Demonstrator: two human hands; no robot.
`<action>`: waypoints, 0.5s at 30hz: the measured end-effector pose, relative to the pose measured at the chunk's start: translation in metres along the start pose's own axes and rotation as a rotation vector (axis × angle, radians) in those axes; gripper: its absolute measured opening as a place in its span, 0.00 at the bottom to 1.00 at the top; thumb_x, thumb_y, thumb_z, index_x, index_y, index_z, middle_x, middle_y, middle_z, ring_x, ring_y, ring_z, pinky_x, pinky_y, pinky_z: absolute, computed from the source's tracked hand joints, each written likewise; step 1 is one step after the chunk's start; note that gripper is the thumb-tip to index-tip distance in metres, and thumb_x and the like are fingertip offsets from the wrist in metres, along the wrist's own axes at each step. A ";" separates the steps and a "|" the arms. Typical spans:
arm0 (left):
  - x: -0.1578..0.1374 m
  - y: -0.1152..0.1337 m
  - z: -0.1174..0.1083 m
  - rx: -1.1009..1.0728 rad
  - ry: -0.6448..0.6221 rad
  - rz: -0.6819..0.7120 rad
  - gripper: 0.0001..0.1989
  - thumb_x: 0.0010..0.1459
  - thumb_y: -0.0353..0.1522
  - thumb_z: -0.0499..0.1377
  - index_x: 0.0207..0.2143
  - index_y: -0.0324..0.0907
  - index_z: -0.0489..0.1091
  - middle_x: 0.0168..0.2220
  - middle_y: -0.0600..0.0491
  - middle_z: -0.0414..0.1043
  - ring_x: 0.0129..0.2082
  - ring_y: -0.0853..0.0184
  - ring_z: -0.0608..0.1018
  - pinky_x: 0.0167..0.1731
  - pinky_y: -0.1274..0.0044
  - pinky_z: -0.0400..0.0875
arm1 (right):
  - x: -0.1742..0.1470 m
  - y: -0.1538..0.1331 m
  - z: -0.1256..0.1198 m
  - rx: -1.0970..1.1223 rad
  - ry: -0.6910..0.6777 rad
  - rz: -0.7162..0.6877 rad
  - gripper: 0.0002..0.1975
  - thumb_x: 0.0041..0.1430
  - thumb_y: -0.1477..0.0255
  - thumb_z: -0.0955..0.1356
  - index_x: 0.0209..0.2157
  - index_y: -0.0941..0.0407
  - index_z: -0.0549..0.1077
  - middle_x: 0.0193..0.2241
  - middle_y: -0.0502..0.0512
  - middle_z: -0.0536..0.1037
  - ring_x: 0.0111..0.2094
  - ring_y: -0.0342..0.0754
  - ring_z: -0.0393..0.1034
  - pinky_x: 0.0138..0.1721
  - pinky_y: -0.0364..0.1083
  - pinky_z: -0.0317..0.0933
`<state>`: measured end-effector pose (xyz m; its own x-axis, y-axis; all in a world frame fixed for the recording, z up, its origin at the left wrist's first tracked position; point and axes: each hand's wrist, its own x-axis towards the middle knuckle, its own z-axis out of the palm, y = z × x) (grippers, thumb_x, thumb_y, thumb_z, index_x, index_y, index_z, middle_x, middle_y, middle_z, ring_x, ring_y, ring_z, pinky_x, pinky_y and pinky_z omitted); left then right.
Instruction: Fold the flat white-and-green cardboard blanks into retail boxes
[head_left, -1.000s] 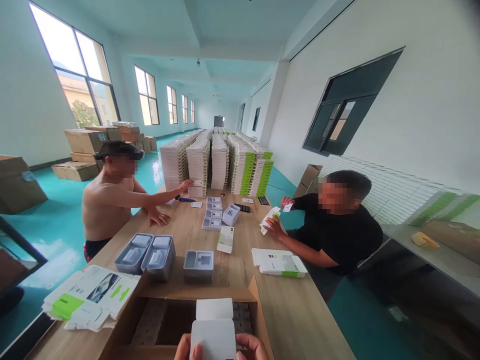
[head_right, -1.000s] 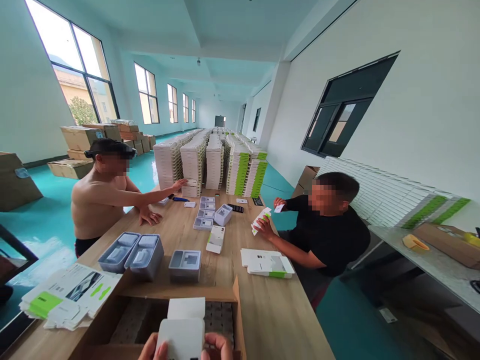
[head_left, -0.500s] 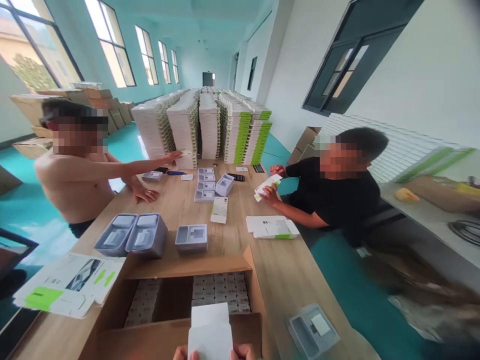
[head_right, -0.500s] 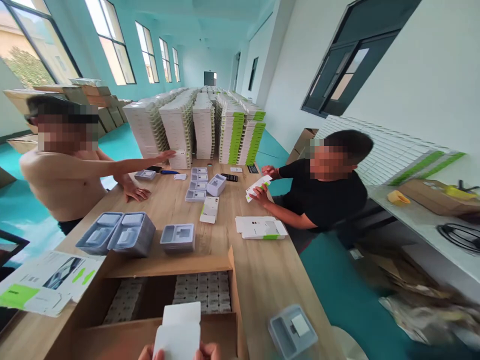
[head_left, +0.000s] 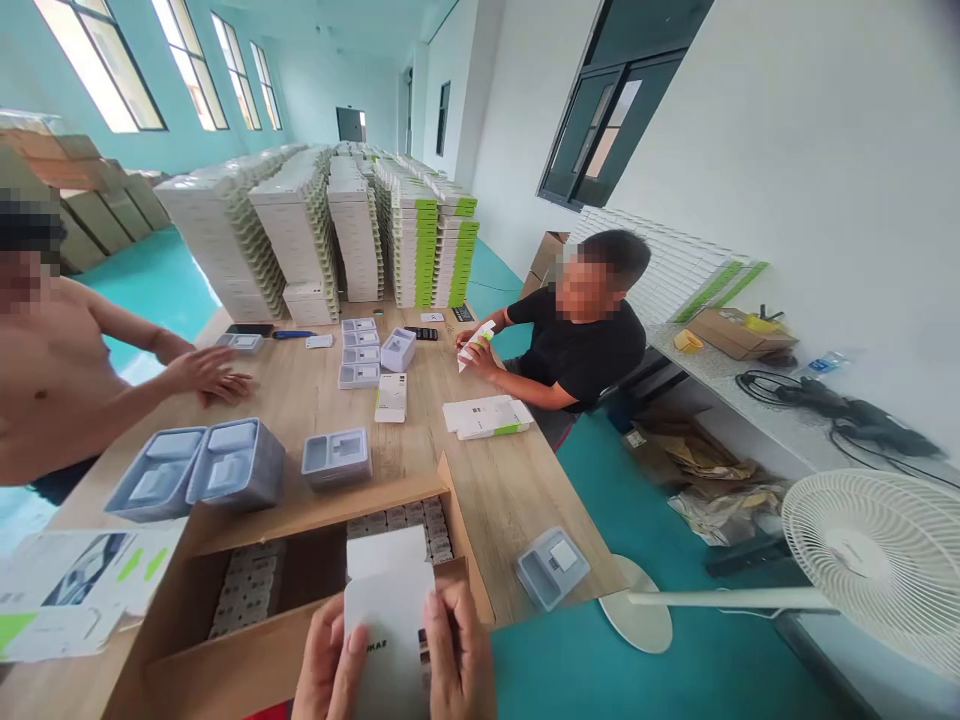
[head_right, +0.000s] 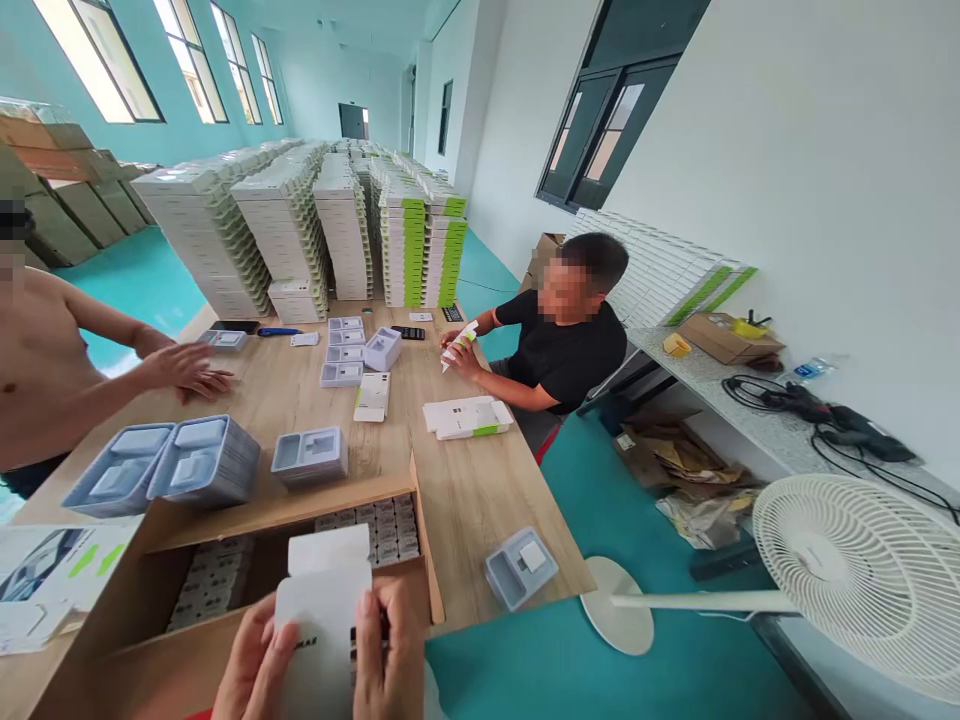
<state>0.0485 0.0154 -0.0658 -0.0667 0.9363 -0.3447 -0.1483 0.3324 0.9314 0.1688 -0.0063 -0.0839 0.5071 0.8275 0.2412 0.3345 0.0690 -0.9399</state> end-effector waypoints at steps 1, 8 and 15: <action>0.002 0.009 0.002 -0.037 -0.037 0.056 0.34 0.54 0.56 0.64 0.56 0.49 0.66 0.48 0.50 0.81 0.42 0.59 0.81 0.39 0.75 0.75 | 0.008 -0.008 -0.002 0.022 0.013 -0.027 0.17 0.74 0.61 0.61 0.32 0.51 0.70 0.24 0.50 0.75 0.23 0.47 0.70 0.26 0.43 0.68; 0.027 0.055 -0.002 -0.132 -0.943 -0.174 0.48 0.46 0.51 0.72 0.65 0.42 0.65 0.63 0.40 0.71 0.65 0.42 0.68 0.66 0.56 0.59 | 0.042 -0.036 -0.011 0.100 0.050 -0.080 0.13 0.74 0.62 0.61 0.37 0.52 0.71 0.32 0.52 0.79 0.31 0.46 0.74 0.34 0.43 0.70; 0.023 0.032 -0.012 -0.053 -0.996 -0.113 0.38 0.45 0.48 0.72 0.57 0.40 0.75 0.57 0.42 0.78 0.58 0.41 0.75 0.60 0.56 0.66 | 0.046 -0.052 -0.026 0.123 -0.097 -0.147 0.15 0.74 0.64 0.62 0.33 0.53 0.72 0.45 0.58 0.80 0.46 0.50 0.77 0.41 0.45 0.72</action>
<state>0.0308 0.0463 -0.0449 0.8029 0.5760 -0.1533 -0.1483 0.4421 0.8846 0.1953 0.0138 -0.0177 0.3791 0.8529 0.3589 0.2966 0.2554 -0.9202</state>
